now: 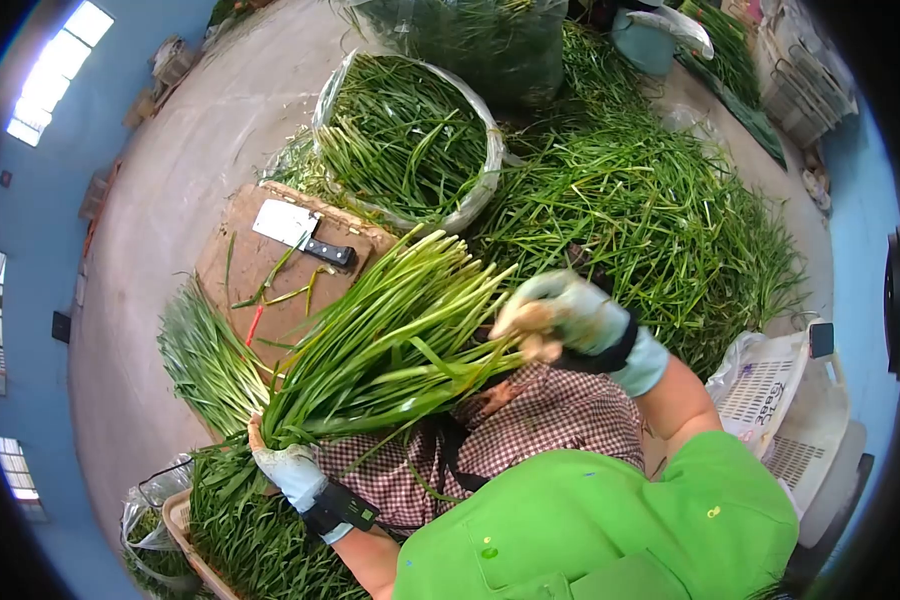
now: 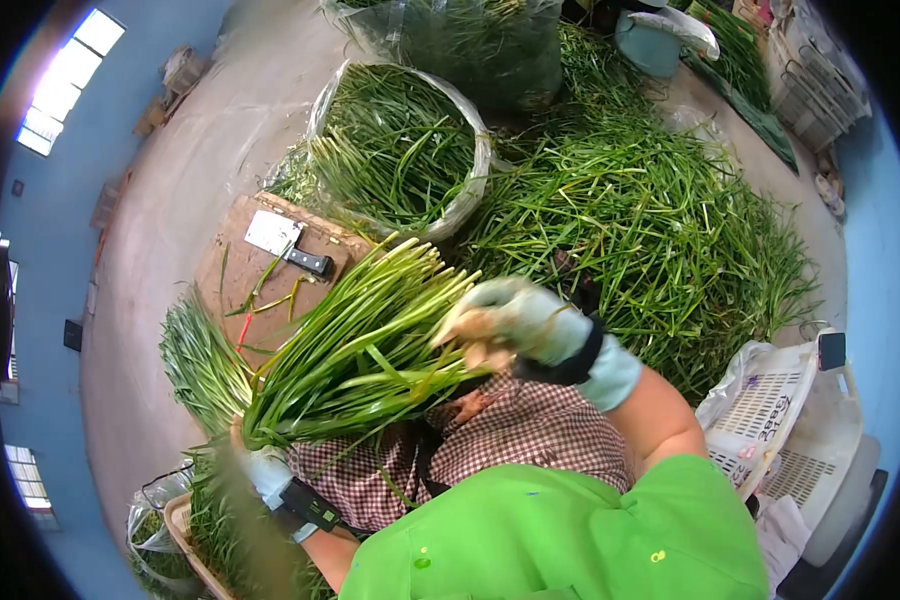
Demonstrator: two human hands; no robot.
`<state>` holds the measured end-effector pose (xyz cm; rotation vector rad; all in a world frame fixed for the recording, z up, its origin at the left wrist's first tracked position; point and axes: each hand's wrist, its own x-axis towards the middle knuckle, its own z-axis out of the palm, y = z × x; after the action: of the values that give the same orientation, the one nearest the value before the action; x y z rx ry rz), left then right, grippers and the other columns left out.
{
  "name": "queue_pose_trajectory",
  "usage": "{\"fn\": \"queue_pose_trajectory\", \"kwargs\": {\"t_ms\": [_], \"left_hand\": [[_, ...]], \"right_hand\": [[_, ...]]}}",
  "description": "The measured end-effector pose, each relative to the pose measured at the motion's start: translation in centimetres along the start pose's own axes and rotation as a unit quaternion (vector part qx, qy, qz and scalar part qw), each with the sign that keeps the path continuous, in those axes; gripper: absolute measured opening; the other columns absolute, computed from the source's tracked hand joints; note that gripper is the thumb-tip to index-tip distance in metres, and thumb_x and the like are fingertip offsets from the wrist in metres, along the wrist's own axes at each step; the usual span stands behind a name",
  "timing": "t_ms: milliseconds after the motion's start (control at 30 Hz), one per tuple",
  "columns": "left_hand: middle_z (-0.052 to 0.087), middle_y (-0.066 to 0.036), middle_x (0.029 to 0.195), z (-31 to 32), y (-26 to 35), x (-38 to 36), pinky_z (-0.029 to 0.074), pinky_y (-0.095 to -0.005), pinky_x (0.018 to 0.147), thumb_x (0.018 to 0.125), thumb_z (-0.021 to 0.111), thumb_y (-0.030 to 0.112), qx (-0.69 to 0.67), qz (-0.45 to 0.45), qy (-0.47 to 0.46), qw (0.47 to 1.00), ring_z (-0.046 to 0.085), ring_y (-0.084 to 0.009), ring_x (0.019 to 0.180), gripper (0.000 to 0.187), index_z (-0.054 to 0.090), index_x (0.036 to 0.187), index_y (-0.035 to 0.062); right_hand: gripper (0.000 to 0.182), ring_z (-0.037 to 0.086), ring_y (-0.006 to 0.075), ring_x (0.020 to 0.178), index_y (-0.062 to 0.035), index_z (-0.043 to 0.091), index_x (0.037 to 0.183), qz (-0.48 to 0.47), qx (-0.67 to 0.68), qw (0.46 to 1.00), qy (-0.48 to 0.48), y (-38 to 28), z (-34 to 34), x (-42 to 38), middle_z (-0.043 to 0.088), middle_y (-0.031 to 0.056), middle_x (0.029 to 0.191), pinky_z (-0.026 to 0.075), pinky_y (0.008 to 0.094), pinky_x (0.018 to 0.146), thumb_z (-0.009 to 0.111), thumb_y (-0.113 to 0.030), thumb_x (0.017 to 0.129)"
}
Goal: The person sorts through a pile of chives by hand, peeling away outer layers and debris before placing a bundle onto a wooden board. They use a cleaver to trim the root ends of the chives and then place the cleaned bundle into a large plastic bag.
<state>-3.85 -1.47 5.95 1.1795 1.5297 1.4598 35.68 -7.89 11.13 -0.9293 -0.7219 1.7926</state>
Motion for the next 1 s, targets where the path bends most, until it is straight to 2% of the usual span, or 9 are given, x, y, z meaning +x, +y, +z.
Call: {"fn": "queue_pose_trajectory", "kwargs": {"t_ms": [200, 233, 267, 300, 367, 467, 600, 867, 1000], "left_hand": [[0.046, -0.013, 0.120, -0.7, -1.1, 0.0, 0.044, -0.0309, 0.088, 0.075, 0.038, -0.013, 0.011, 0.021, -0.036, 0.999, 0.050, -0.0218, 0.105, 0.052, 0.035, 0.125, 0.0008], [0.046, -0.012, 0.120, -0.7, -0.8, -0.4, 0.044, -0.0309, 0.087, 0.079, 0.041, -0.008, 0.094, 0.058, -0.038, 0.993, 0.050, -0.0216, 0.104, 0.047, 0.035, 0.126, 0.0013], [0.046, -0.012, 0.120, -0.6, -1.0, -0.4, 0.044, -0.0309, 0.087, 0.079, 0.041, -0.008, 0.093, 0.057, -0.037, 0.993, 0.050, -0.0216, 0.104, 0.047, 0.035, 0.126, 0.0013], [0.046, -0.012, 0.120, -0.6, -1.2, -0.2, 0.045, -0.0317, 0.086, 0.079, 0.041, -0.008, 0.073, 0.043, -0.030, 0.996, 0.050, -0.0218, 0.104, 0.048, 0.035, 0.125, 0.0015], [0.046, -0.012, 0.120, -0.5, -1.2, -0.1, 0.046, -0.0327, 0.085, 0.078, 0.039, -0.008, 0.010, 0.014, -0.024, 1.000, 0.050, -0.0224, 0.103, 0.048, 0.036, 0.125, 0.0015], [0.044, -0.012, 0.122, 0.7, 0.8, -0.9, 0.046, -0.0345, 0.086, 0.076, 0.037, -0.009, -0.084, -0.041, 0.015, 0.995, 0.050, -0.0234, 0.105, 0.050, 0.036, 0.125, 0.0011], [0.043, -0.012, 0.125, 0.3, 0.8, -0.1, 0.044, -0.0362, 0.090, 0.069, 0.035, -0.016, -0.047, -0.028, 0.006, 0.999, 0.049, -0.0240, 0.108, 0.060, 0.035, 0.126, 0.0011], [0.051, -0.012, 0.113, -0.9, 2.3, 0.5, 0.048, -0.0247, 0.068, 0.066, 0.031, -0.017, -0.017, -0.060, 0.029, 0.998, 0.057, -0.0206, 0.087, 0.062, 0.039, 0.124, 0.0032], [0.053, -0.015, 0.109, -1.7, -0.1, 1.1, 0.047, -0.0228, 0.059, 0.071, 0.034, -0.015, -0.039, -0.084, 0.075, 0.993, 0.058, -0.0193, 0.080, 0.055, 0.042, 0.122, 0.0048]], "right_hand": [[0.036, 0.059, 0.0154, 0.052, 0.0043, 0.058, 0.100, -0.271, 0.025, 0.939, 0.209, -2.4, -10.0, -4.2, 0.063, 0.0119, 0.070, 0.047, 0.0220, 0.045, 0.061, -0.025, 0.080], [0.043, 0.061, 0.0203, 0.058, 0.0051, 0.057, 0.102, -0.188, -0.351, 0.835, 0.380, -0.2, -13.5, -4.0, 0.063, 0.0149, 0.074, 0.049, 0.0270, 0.051, 0.063, -0.029, 0.077], [0.050, 0.062, 0.0251, 0.064, 0.0060, 0.055, 0.104, -0.071, -0.661, 0.574, 0.478, 0.5, -13.7, -3.2, 0.063, 0.0179, 0.078, 0.050, 0.0321, 0.057, 0.065, -0.033, 0.074], [0.051, 0.062, 0.0298, 0.074, 0.0013, 0.057, 0.104, 0.120, -0.705, 0.512, 0.476, 1.4, -13.6, -3.2, 0.062, 0.0196, 0.084, 0.049, 0.0379, 0.068, 0.065, -0.036, 0.071], [0.031, 0.061, 0.0248, 0.073, -0.0044, 0.064, 0.092, 0.057, -0.508, 0.798, 0.319, 2.1, -9.8, -2.4, 0.063, 0.0146, 0.080, 0.048, 0.0341, 0.068, 0.061, -0.029, 0.075], [0.029, 0.059, 0.0245, 0.073, -0.0018, 0.063, 0.089, -0.011, -0.438, 0.894, 0.099, 4.0, -3.2, -0.4, 0.062, 0.0135, 0.079, 0.046, 0.0331, 0.065, 0.063, -0.028, 0.075], [0.024, 0.057, 0.0274, 0.074, -0.0042, 0.064, 0.081, -0.277, -0.647, 0.708, 0.063, 7.1, 0.8, 2.0, 0.060, 0.0109, 0.075, 0.045, 0.0367, 0.067, 0.069, -0.023, 0.068], [0.008, 0.057, 0.0216, 0.063, -0.0030, 0.062, 0.074, -0.257, -0.374, 0.848, 0.274, 7.3, -5.4, 4.9, 0.061, 0.0105, 0.070, 0.045, 0.0317, 0.060, 0.061, -0.011, 0.075], [0.021, 0.058, 0.0218, 0.068, -0.0014, 0.061, 0.088, -0.229, -0.398, 0.777, 0.431, 5.5, -14.0, 4.5, 0.062, 0.0110, 0.079, 0.045, 0.0314, 0.062, 0.064, -0.017, 0.074]]}}
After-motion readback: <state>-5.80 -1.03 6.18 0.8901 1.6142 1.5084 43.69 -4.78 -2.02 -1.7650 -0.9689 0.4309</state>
